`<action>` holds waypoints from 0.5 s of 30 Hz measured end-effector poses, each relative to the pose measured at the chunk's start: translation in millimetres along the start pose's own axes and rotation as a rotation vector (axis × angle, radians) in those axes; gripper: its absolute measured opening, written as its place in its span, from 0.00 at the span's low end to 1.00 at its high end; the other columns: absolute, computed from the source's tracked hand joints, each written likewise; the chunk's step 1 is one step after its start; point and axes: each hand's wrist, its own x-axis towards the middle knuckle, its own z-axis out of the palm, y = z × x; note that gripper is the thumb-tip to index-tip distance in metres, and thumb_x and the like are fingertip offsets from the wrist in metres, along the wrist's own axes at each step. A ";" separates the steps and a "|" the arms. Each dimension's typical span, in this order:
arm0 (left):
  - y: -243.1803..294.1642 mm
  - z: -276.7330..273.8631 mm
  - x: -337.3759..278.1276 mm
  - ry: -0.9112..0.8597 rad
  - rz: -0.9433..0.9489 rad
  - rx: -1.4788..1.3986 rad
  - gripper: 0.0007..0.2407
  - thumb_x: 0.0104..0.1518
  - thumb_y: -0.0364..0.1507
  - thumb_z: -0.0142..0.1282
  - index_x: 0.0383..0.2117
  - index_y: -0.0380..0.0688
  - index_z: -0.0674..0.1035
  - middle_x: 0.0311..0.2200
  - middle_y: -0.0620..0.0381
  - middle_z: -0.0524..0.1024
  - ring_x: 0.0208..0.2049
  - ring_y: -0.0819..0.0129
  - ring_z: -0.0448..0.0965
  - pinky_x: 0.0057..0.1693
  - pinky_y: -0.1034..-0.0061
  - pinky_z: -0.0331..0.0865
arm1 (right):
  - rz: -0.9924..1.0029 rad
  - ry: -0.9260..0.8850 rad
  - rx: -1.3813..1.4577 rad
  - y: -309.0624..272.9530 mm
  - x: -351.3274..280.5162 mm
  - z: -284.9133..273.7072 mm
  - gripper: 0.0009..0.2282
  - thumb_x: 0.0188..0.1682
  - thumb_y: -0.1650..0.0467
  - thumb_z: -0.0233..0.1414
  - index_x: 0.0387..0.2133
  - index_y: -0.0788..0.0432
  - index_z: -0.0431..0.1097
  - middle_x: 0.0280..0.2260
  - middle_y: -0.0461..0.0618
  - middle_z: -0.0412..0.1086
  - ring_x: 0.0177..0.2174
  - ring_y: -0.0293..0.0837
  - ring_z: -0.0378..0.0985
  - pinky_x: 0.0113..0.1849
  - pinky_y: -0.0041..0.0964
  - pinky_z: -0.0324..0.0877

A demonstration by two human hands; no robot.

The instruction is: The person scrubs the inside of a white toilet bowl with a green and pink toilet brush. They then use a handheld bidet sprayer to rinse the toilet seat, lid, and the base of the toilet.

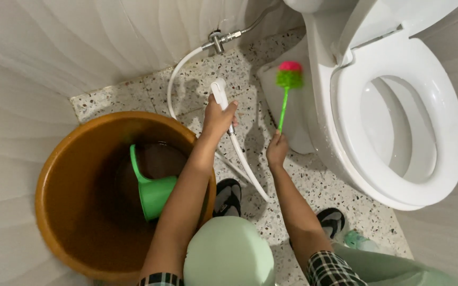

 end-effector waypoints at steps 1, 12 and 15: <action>-3.8 -0.3 0.0 0.000 -0.003 0.000 0.19 0.57 0.24 0.59 0.48 0.31 0.62 0.25 0.50 0.73 0.16 0.68 0.75 0.22 0.70 0.75 | 0.002 -0.001 -0.002 6.7 -3.9 2.8 0.22 0.60 0.59 0.40 0.31 0.68 0.69 0.23 0.66 0.68 0.26 0.64 0.71 0.33 0.58 0.66; -4.1 0.1 4.4 0.023 0.011 0.056 0.18 0.57 0.25 0.61 0.47 0.31 0.64 0.25 0.48 0.75 0.16 0.67 0.77 0.22 0.71 0.76 | 0.042 -0.066 -0.142 42.2 -25.7 -7.8 0.23 0.60 0.58 0.41 0.29 0.68 0.69 0.24 0.70 0.71 0.25 0.68 0.73 0.30 0.60 0.65; -7.7 -0.5 1.2 0.010 0.020 0.035 0.18 0.57 0.24 0.60 0.47 0.30 0.63 0.25 0.49 0.74 0.16 0.67 0.76 0.22 0.70 0.75 | 0.065 0.016 -0.134 32.3 -36.2 -24.8 0.23 0.60 0.58 0.41 0.31 0.69 0.69 0.23 0.71 0.70 0.26 0.70 0.73 0.30 0.61 0.65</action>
